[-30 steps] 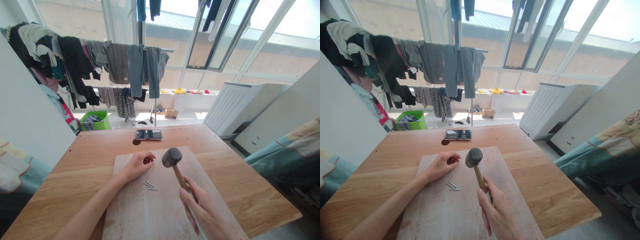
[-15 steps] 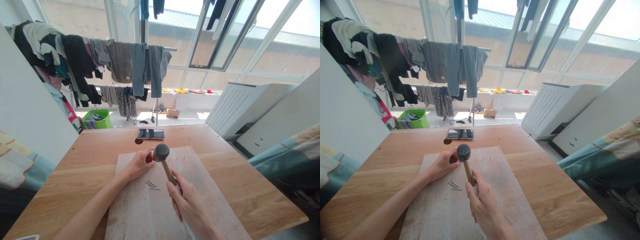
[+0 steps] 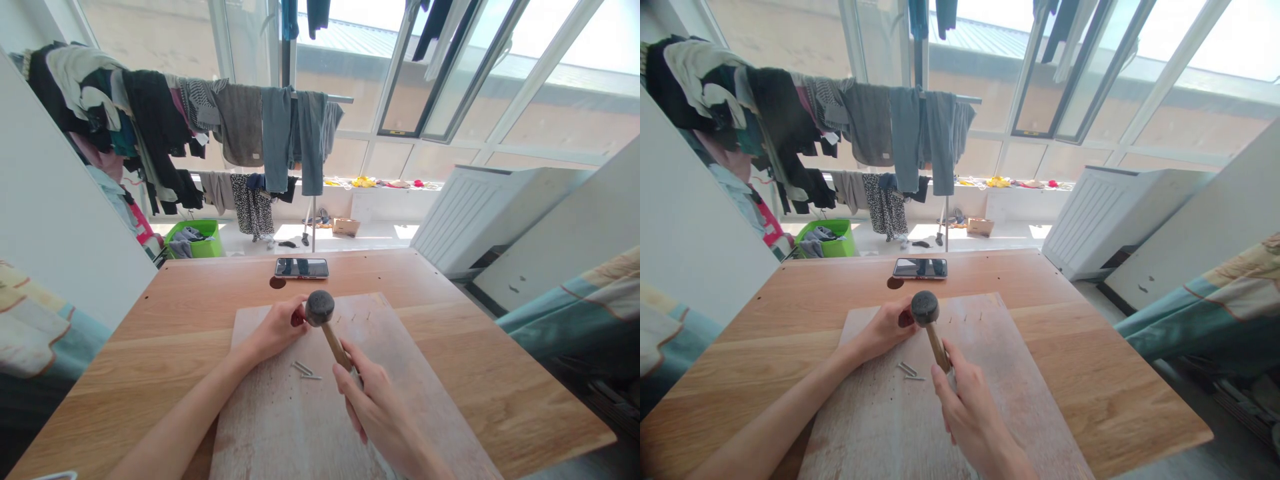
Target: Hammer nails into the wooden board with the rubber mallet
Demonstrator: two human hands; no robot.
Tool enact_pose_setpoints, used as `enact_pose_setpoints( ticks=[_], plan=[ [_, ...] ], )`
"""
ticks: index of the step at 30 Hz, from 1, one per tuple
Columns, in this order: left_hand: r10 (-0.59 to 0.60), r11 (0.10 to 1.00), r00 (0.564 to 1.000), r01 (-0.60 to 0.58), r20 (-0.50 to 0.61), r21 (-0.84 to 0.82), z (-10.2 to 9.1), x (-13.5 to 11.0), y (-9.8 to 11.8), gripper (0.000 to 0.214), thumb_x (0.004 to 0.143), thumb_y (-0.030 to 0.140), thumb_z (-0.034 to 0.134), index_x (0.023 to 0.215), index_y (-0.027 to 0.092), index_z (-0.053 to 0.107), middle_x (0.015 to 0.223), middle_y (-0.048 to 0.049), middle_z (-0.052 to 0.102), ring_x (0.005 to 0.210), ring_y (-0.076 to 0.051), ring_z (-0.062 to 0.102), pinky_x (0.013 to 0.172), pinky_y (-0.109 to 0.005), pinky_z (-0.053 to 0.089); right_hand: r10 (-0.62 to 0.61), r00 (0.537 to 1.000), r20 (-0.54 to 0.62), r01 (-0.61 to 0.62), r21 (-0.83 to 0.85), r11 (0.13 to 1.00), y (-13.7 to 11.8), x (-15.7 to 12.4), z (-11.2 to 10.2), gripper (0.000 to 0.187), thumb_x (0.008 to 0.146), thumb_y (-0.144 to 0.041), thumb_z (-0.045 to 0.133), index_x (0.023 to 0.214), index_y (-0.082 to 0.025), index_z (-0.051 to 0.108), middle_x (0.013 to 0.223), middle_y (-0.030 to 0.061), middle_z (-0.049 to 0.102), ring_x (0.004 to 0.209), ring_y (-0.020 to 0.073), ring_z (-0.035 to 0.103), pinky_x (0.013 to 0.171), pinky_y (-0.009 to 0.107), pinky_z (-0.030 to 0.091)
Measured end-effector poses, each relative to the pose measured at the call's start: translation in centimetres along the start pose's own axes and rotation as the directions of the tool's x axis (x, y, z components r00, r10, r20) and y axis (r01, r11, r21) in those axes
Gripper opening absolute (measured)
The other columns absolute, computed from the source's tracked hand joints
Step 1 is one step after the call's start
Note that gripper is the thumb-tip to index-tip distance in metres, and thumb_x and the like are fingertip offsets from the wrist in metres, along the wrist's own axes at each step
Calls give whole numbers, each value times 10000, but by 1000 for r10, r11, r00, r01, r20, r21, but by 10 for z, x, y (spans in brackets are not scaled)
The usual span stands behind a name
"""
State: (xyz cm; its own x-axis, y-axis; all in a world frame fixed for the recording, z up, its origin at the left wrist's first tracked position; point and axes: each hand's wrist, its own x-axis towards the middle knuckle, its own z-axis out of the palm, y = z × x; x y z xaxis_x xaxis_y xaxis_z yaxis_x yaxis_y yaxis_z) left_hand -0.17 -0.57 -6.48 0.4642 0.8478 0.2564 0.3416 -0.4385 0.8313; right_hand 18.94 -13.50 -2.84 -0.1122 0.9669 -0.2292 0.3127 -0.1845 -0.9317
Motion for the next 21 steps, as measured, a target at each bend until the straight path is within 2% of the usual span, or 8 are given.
enact_pose_setpoints(
  ticks=[6, 10, 13, 15, 16, 18, 20, 21],
  plan=[
    [-21, 1000, 999, 21, 41, 7, -2, 1, 3, 269, 745, 88, 593, 998, 175, 621, 753, 38, 615, 654, -114, 553, 626, -220, 439, -12, 1000, 2, 12, 14, 1000, -2, -3, 2, 504, 980, -457, 447, 1384, -159, 483, 657, -94, 468, 321, 27, 394, 307, 137, 334],
    [-101, 994, 989, 97, 111, 43, -15, 2, 11, 349, 771, 218, 661, 1104, 177, 565, 822, 24, 588, 649, -124, 542, 612, -240, 457, 7, 999, -36, -4, 69, 998, 5, -13, -3, 535, 972, -499, 460, 1394, -170, 483, 668, -94, 459, 322, 24, 387, 300, 135, 325],
    [-109, 977, 964, 59, 244, 205, -31, -2, 29, 213, 778, 263, 663, 960, 197, 573, 885, 5, 561, 693, -137, 546, 641, -257, 453, 60, 998, -37, -58, 59, 997, 19, -27, -12, 612, 952, -566, 475, 1411, -161, 489, 578, -110, 426, 296, 46, 365, 281, 150, 324],
    [-121, 950, 915, -6, 386, 311, -38, -7, 43, 127, 761, 240, 653, 863, 210, 583, 891, 0, 566, 721, -153, 555, 639, -264, 429, 81, 995, -65, -82, 0, 997, 29, -38, -18, 619, 939, -590, 493, 1391, -171, 547, 552, -75, 504, 328, 87, 446, 304, 179, 386],
    [-137, 936, 886, -30, 444, 349, -38, -10, 50, 115, 746, 235, 659, 835, 215, 588, 888, -2, 573, 729, -162, 559, 627, -269, 414, 71, 992, -104, -75, -37, 997, 34, -44, -21, 607, 927, -596, 513, 1367, -184, 588, 596, -31, 593, 399, 122, 543, 351, 200, 452],
    [-173, 911, 848, -55, 500, 409, -34, -14, 61, 117, 715, 229, 678, 787, 220, 587, 870, -5, 584, 722, -178, 555, 589, -279, 378, 14, 977, -211, -38, -111, 993, 42, -53, -25, 579, 886, -606, 574, 1301, -213, 668, 834, 64, 753, 704, 218, 722, 550, 250, 588],
    [-189, 887, 835, -80, 516, 455, -25, -18, 68, 131, 689, 214, 689, 725, 219, 563, 835, -6, 581, 701, -186, 536, 564, -288, 348, -26, 956, -294, -23, -162, 986, 49, -59, -27, 566, 837, -617, 634, 1247, -236, 715, 1079, 100, 783, 1017, 293, 724, 764, 285, 620],
    [-192, 877, 832, -93, 521, 471, -20, -19, 71, 145, 680, 202, 689, 694, 218, 545, 813, -5, 576, 686, -185, 522, 557, -290, 339, -29, 948, -318, -28, -172, 985, 53, -61, -27, 562, 826, -622, 645, 1233, -244, 726, 1145, 102, 777, 1092, 308, 703, 817, 294, 616]
  ],
)
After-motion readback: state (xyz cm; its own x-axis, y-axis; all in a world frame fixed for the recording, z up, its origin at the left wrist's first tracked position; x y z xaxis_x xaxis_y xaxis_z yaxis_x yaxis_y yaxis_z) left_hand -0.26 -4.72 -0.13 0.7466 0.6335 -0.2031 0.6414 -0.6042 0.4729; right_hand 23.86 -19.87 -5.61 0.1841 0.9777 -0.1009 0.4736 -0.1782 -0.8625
